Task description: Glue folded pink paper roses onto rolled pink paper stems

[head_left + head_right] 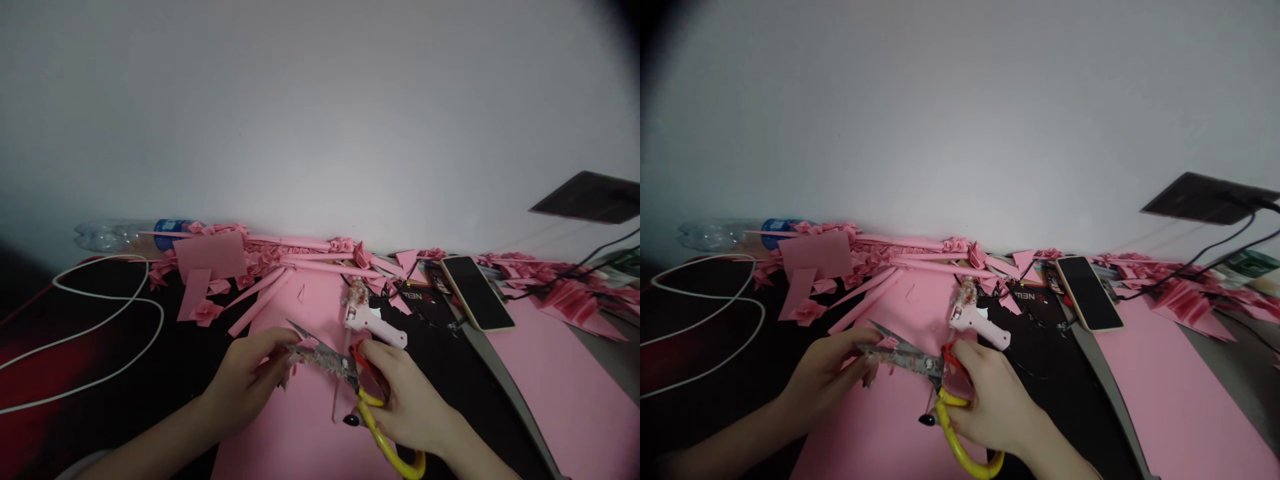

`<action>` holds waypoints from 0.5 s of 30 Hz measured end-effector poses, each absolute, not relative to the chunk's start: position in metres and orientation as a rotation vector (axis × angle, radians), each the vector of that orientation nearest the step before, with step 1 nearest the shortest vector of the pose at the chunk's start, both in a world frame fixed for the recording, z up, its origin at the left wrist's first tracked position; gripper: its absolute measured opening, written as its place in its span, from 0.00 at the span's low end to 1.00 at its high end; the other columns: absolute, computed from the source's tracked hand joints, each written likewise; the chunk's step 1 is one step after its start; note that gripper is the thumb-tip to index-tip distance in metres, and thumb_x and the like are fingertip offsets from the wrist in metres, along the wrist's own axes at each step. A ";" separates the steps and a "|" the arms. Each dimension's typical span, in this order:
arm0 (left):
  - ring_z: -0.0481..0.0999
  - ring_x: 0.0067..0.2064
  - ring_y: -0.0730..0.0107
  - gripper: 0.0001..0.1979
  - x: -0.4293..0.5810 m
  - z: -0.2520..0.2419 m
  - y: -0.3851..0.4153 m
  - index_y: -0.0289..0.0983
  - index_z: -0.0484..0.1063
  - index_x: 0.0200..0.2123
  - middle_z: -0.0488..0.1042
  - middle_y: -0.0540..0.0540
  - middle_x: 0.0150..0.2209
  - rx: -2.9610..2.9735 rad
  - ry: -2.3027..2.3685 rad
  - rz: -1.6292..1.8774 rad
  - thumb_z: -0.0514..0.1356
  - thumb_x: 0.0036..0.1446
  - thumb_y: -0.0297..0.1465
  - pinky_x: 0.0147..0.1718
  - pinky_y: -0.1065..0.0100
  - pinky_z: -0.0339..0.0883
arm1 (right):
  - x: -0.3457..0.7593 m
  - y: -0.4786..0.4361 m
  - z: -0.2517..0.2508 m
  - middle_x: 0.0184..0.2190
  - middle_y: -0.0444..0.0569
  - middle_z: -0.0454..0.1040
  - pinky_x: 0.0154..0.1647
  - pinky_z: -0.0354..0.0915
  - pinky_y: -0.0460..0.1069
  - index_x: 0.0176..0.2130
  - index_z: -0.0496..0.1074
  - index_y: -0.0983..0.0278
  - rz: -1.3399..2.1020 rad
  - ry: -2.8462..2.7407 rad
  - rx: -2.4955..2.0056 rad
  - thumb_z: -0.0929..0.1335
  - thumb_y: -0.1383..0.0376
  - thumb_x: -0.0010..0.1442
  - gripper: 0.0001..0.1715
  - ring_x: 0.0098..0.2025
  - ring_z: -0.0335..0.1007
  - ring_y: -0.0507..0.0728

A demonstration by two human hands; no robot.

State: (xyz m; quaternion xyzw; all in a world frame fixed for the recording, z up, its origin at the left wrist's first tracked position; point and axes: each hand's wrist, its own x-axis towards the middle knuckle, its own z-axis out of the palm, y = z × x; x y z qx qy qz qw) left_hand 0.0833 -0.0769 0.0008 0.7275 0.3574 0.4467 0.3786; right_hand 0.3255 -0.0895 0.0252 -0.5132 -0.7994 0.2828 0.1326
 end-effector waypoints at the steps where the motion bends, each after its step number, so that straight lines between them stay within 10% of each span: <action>1: 0.70 0.20 0.80 0.06 0.083 0.001 -0.077 0.39 0.68 0.37 0.69 0.54 0.24 1.857 0.908 1.138 0.52 0.62 0.26 0.20 0.79 0.65 | 0.326 -0.090 0.025 0.25 0.40 0.59 0.25 0.46 0.46 0.27 0.53 0.60 0.823 -2.317 -1.487 0.68 0.69 0.40 0.17 0.25 0.48 0.51; 15: 0.69 0.21 0.79 0.07 0.082 -0.003 -0.077 0.38 0.70 0.35 0.69 0.53 0.24 1.819 0.914 1.096 0.52 0.62 0.27 0.20 0.78 0.63 | 0.325 -0.090 0.024 0.24 0.39 0.56 0.25 0.46 0.46 0.25 0.51 0.60 0.861 -2.297 -1.449 0.67 0.71 0.38 0.19 0.25 0.46 0.50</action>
